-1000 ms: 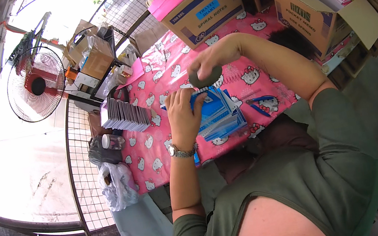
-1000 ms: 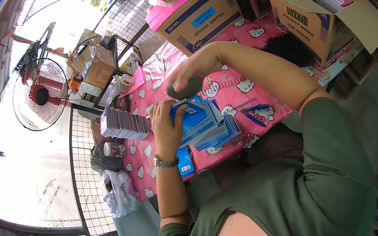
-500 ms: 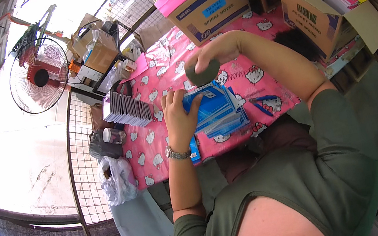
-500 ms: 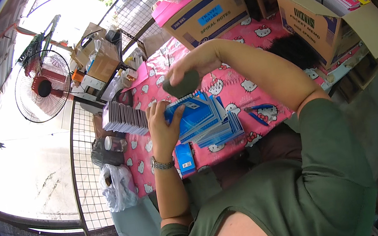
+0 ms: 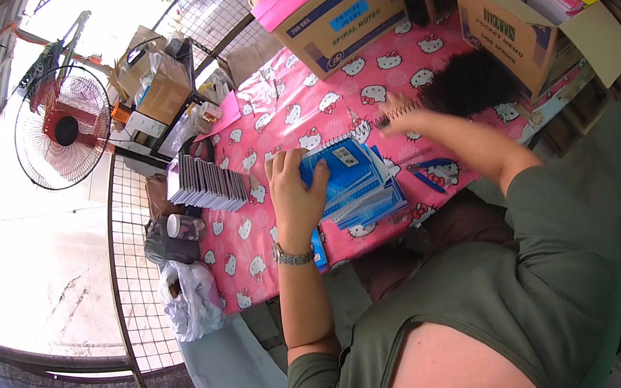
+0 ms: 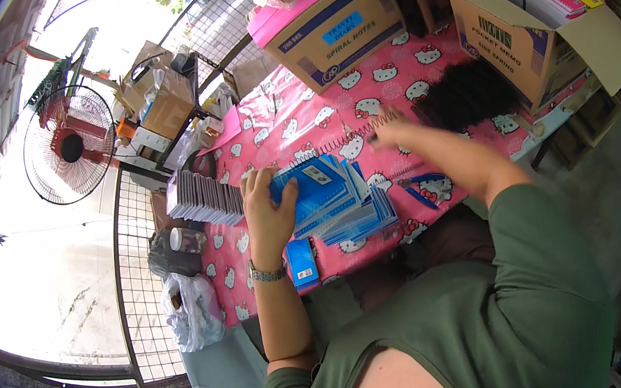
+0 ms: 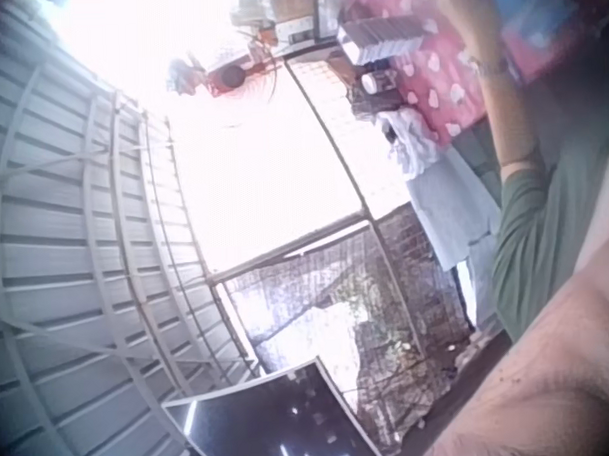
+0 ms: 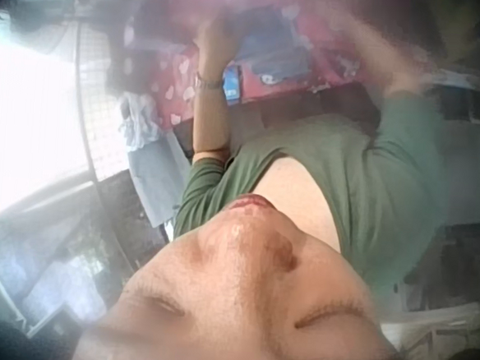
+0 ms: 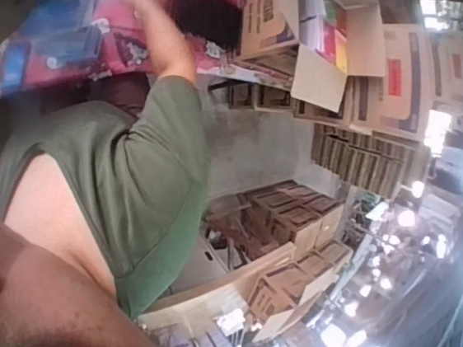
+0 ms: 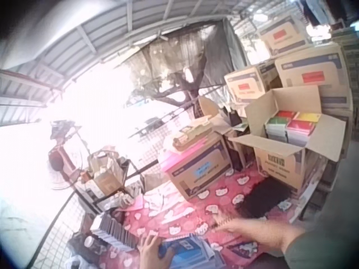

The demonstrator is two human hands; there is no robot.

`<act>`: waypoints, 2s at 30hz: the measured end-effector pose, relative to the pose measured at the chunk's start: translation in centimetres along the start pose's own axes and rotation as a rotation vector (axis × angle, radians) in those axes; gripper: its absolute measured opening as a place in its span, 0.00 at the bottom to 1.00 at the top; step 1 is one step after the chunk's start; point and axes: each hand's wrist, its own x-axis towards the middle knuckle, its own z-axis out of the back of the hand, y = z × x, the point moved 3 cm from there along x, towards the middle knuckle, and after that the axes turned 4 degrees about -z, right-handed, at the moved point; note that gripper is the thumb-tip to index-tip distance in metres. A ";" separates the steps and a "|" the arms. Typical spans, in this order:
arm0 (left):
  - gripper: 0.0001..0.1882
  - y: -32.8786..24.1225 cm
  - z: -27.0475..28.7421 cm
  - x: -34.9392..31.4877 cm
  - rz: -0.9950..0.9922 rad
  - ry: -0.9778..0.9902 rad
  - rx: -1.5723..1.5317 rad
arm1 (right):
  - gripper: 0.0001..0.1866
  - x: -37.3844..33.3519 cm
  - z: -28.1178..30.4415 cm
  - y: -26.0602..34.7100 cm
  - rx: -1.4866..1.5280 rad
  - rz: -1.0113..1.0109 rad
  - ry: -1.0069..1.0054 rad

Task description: The person organizes spiral notebooks by color, inserts a small paper tag into the front of a blue notebook, and places them into a cardboard box.

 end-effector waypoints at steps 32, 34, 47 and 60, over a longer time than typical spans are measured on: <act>0.12 -0.2 0.1 -0.3 0.039 -0.012 -0.005 | 0.11 -15.6 18.4 15.0 0.130 0.726 -0.344; 0.12 -0.2 0.3 -0.6 0.063 0.005 -0.009 | 0.09 -15.9 18.6 15.4 0.117 0.733 -0.249; 0.22 0.5 0.4 -2.7 0.092 -0.032 0.106 | 0.33 -1.6 -3.3 -0.5 0.007 0.118 0.053; 0.16 0.8 0.7 -1.6 0.240 0.000 -0.166 | 0.29 -10.7 19.2 12.0 1.324 0.790 1.028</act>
